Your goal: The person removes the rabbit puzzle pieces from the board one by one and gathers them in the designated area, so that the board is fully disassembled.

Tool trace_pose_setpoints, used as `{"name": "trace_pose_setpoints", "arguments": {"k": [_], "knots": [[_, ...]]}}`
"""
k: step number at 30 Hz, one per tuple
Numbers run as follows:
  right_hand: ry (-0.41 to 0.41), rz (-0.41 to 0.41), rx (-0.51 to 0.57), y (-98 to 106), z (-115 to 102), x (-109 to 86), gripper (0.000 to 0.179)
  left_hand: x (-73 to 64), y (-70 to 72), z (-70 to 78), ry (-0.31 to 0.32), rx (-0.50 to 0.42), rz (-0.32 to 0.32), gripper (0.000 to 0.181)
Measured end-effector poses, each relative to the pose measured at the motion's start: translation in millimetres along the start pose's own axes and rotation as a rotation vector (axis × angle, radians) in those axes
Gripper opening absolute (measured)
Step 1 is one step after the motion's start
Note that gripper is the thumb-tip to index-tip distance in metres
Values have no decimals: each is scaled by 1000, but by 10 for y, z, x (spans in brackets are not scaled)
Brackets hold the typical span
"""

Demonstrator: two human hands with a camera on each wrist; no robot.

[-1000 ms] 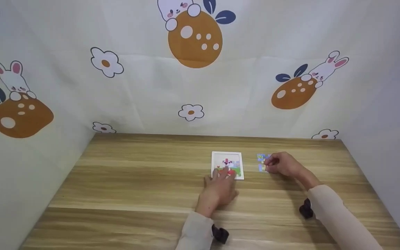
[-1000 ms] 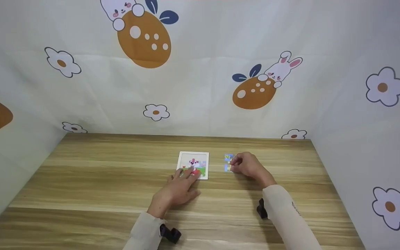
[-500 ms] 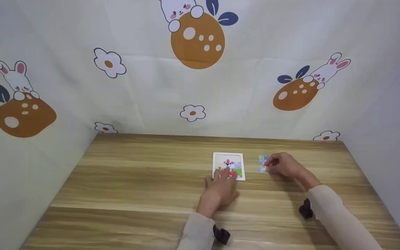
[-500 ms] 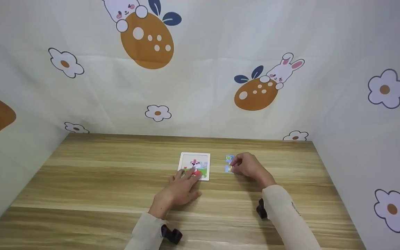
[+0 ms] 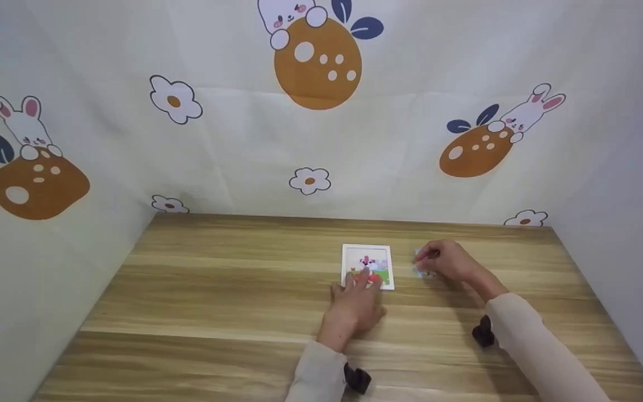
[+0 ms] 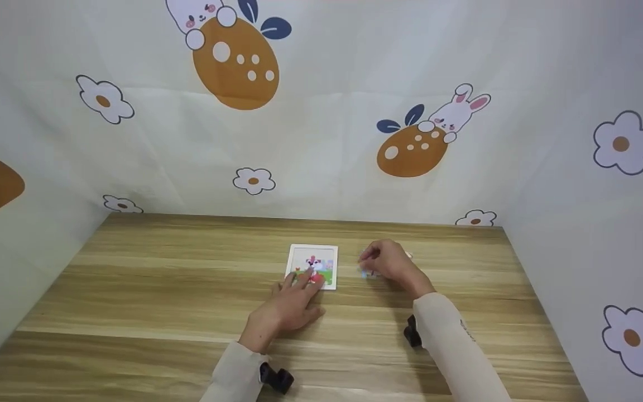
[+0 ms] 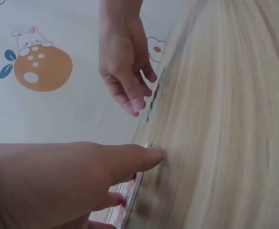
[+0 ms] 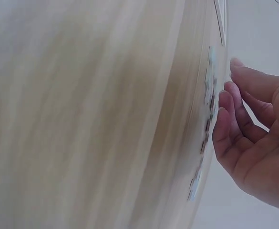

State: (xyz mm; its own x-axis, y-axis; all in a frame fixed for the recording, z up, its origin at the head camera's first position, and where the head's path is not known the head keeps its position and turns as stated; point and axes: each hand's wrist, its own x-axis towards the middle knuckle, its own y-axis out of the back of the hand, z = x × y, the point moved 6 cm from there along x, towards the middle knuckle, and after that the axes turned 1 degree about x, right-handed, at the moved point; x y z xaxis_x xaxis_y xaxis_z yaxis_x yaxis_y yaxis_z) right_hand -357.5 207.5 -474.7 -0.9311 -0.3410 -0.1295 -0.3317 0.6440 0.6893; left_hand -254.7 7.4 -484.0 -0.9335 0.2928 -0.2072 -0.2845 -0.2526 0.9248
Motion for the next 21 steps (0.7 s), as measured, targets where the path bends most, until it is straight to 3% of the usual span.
{"name": "trace_pose_setpoints", "arguments": {"k": [5, 11, 21], "knots": [[21, -1, 3, -59, -146, 89, 16, 10, -32, 69, -5, 4, -13, 60], [57, -6, -24, -148, -329, 194, 16, 6, -45, 143, -46, 21, 20, 59], [81, -9, -12, -433, -585, 346, 13, 13, -71, 151, -57, 45, 53, 63]]}}
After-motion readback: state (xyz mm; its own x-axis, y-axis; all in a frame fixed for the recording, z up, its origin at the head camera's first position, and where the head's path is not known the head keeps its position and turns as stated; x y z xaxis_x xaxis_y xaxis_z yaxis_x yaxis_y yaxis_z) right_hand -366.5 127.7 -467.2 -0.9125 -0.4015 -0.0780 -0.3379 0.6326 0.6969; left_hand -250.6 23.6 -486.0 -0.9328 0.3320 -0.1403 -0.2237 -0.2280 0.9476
